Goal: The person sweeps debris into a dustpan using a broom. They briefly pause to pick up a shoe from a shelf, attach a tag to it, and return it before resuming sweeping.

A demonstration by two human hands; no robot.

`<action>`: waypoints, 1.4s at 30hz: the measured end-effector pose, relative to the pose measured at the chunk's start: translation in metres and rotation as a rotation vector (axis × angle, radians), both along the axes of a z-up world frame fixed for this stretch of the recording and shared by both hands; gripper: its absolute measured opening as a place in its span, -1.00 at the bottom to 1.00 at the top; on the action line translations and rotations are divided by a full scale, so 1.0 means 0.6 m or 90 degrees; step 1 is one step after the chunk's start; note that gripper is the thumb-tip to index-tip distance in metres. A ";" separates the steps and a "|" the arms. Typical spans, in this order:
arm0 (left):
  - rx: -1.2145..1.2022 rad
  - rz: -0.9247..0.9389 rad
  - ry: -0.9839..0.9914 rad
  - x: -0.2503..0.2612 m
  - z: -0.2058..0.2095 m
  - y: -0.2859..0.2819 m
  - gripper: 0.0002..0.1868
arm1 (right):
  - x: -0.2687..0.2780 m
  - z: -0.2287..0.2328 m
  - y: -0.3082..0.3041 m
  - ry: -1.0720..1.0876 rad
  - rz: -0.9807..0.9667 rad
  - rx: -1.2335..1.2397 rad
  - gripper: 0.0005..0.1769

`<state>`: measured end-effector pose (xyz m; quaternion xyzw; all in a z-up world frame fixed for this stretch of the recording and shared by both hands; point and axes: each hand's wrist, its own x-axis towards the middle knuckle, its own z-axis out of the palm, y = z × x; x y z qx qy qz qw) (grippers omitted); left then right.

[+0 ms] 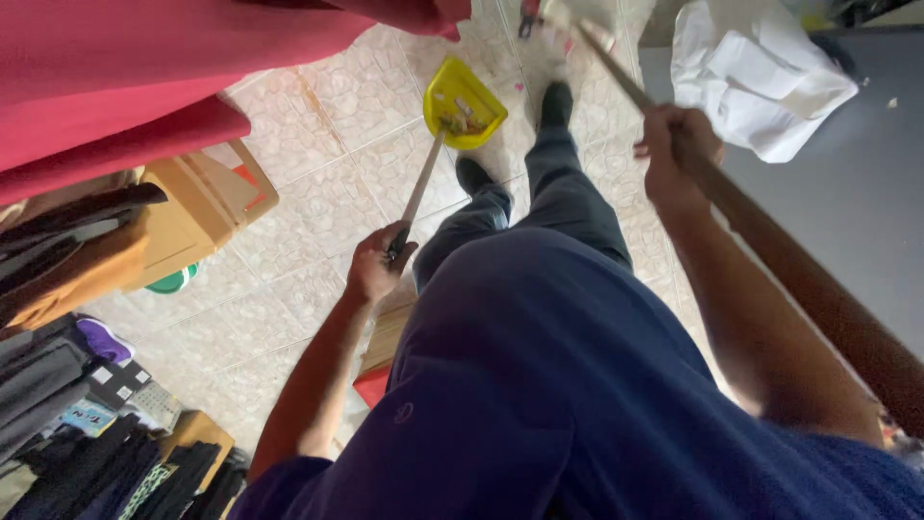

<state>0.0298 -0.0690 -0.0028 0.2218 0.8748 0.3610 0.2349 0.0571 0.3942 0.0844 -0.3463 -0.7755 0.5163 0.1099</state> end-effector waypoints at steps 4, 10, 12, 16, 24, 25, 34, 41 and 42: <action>0.006 -0.005 0.004 0.022 -0.001 -0.008 -0.60 | 0.045 0.022 -0.021 0.014 0.036 -0.070 -0.90; 0.017 0.035 -0.015 0.058 0.019 -0.007 -0.62 | 0.079 0.046 0.066 0.091 0.123 -0.108 -0.89; -0.018 0.042 -0.026 0.068 0.027 -0.002 -0.62 | 0.053 0.123 0.088 0.040 0.128 -0.056 -0.98; 0.031 0.088 -0.049 0.090 0.021 0.019 -0.62 | 0.033 0.122 0.163 0.118 0.209 0.006 -0.90; -0.048 0.094 -0.082 0.127 0.050 0.060 -0.67 | -0.096 -0.175 0.183 -0.107 -0.367 -0.442 -0.78; -0.048 0.098 -0.071 0.122 0.042 0.067 -0.67 | -0.090 -0.147 0.166 -0.098 -0.360 -0.446 -0.78; -0.010 0.177 -0.028 0.173 0.058 0.066 -0.65 | 0.069 0.018 0.077 0.230 0.452 -0.015 -0.89; -0.039 0.199 -0.017 0.190 0.027 0.058 -0.60 | 0.113 0.012 0.140 0.140 0.437 -0.062 -0.95; -0.044 0.200 -0.011 0.194 0.028 0.058 -0.59 | 0.117 0.017 0.155 0.141 0.412 -0.084 -0.95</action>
